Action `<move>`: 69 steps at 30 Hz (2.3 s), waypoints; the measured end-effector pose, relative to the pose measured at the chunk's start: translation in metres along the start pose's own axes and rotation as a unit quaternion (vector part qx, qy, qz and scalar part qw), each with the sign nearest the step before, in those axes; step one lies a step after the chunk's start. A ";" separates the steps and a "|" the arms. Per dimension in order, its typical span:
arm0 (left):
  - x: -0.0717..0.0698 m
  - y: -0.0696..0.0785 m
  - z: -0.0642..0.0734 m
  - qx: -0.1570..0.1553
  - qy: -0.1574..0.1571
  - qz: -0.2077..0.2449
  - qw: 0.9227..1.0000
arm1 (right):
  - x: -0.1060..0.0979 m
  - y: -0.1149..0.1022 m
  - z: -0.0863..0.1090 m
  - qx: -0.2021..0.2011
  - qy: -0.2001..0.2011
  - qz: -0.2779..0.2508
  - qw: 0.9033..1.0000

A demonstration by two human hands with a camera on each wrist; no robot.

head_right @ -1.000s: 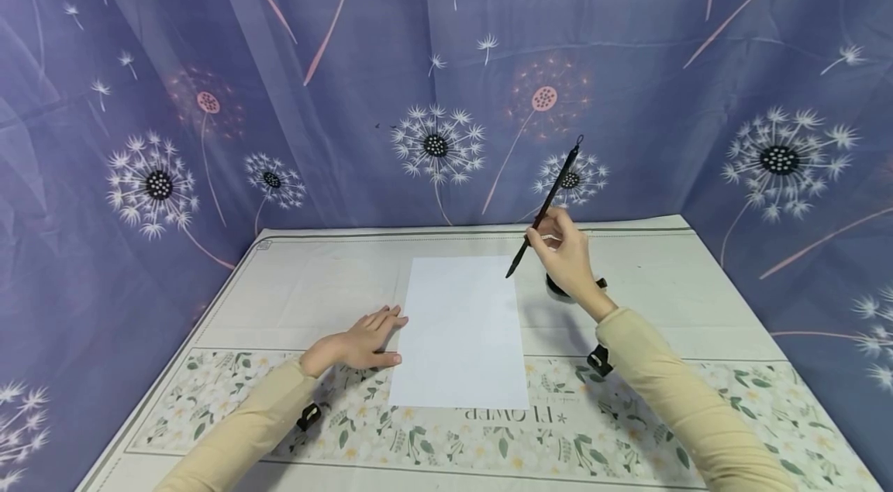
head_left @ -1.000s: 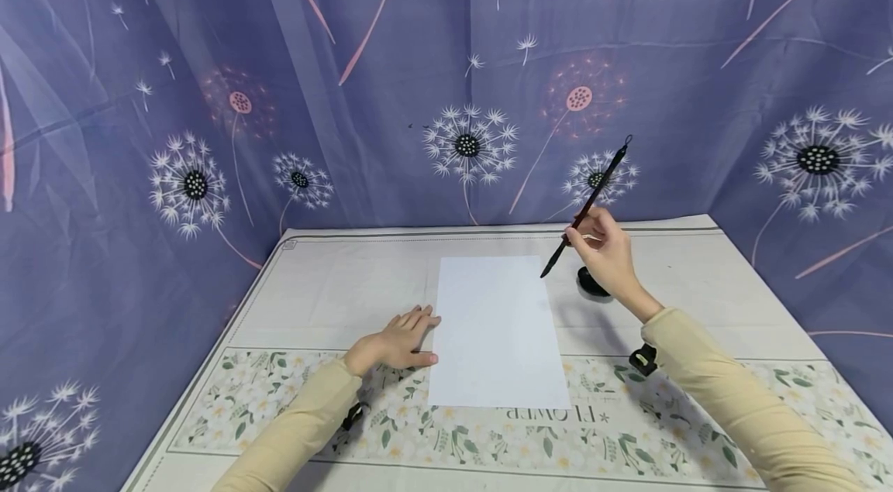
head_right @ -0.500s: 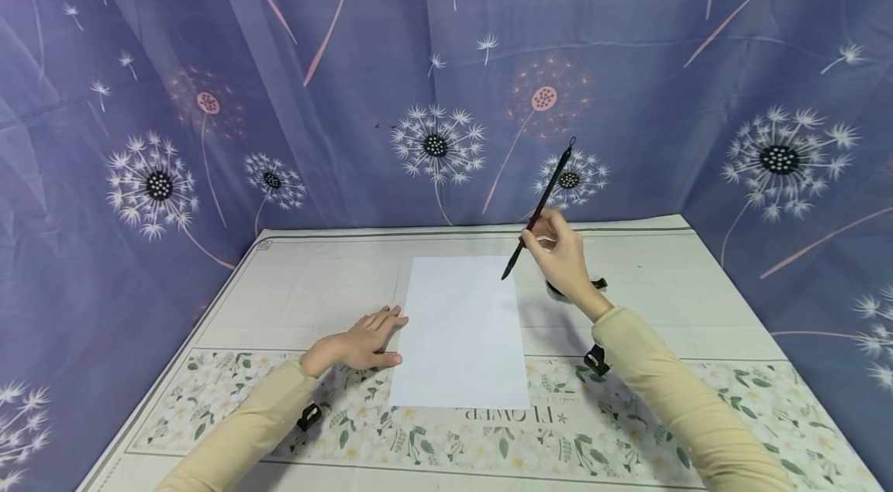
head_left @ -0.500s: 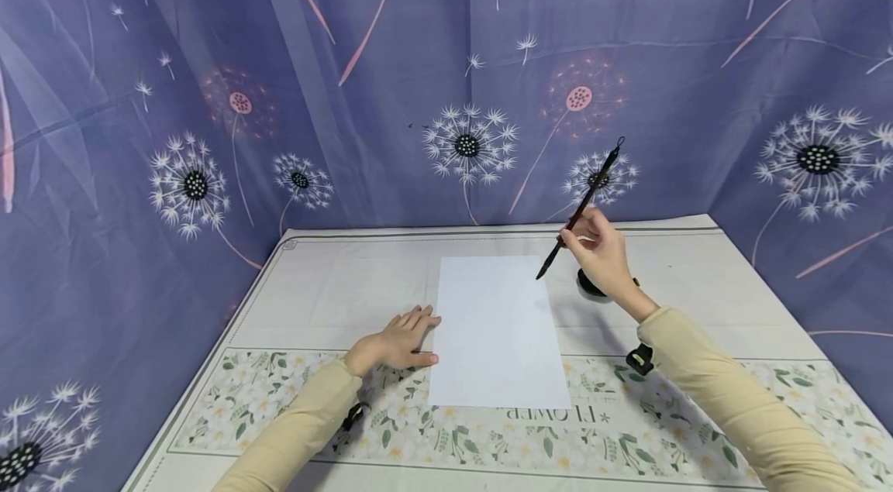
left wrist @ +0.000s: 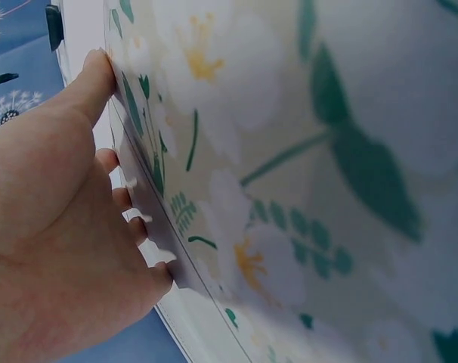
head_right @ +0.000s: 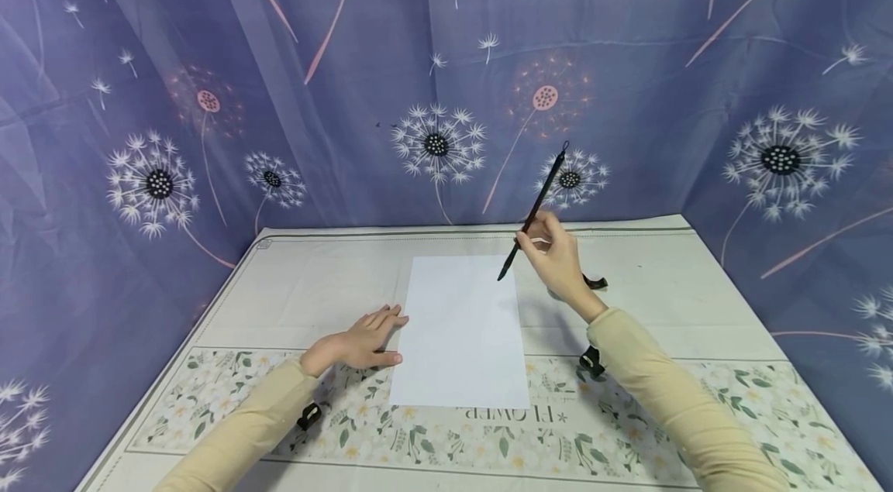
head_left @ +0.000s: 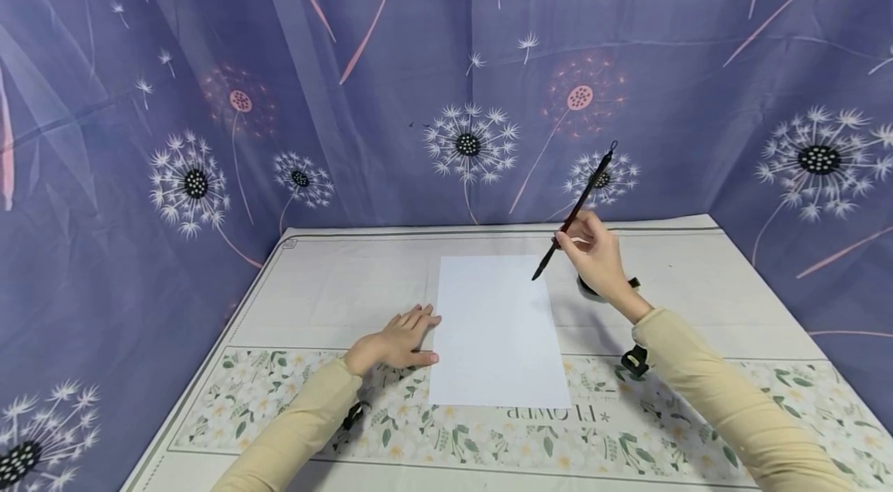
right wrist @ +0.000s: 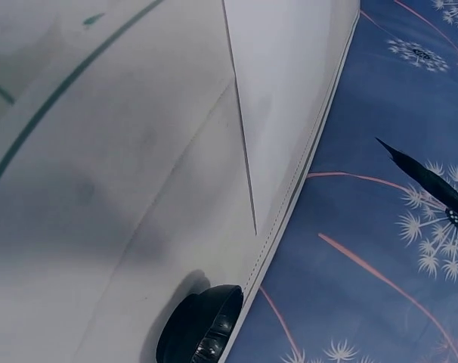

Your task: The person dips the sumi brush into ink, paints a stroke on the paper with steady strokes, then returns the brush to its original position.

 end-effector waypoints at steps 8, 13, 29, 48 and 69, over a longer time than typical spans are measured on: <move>0.002 -0.001 0.000 0.004 0.005 -0.005 1.000 | 0.002 -0.003 0.000 -0.003 0.000 0.015 1.000; 0.001 0.000 0.000 0.009 0.002 -0.005 1.000 | 0.004 -0.005 0.000 -0.005 -0.008 0.016 1.000; 0.002 -0.002 -0.001 -0.003 0.003 -0.005 1.000 | 0.012 -0.007 -0.001 -0.017 -0.019 0.026 0.999; 0.000 0.000 0.002 0.005 0.004 0.001 1.000 | 0.021 -0.004 -0.001 -0.005 -0.038 0.008 0.999; 0.000 -0.001 0.001 0.005 0.005 0.008 1.000 | 0.029 -0.005 0.002 -0.003 -0.048 0.006 0.999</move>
Point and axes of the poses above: each hand's wrist, its own z-axis away from the middle knuckle, its own x-axis out of the palm, y = z × x, the point moved 6 cm from there along -z, towards the middle knuckle, and after that the axes turned 13 degrees about -x, right-handed, at the moved point
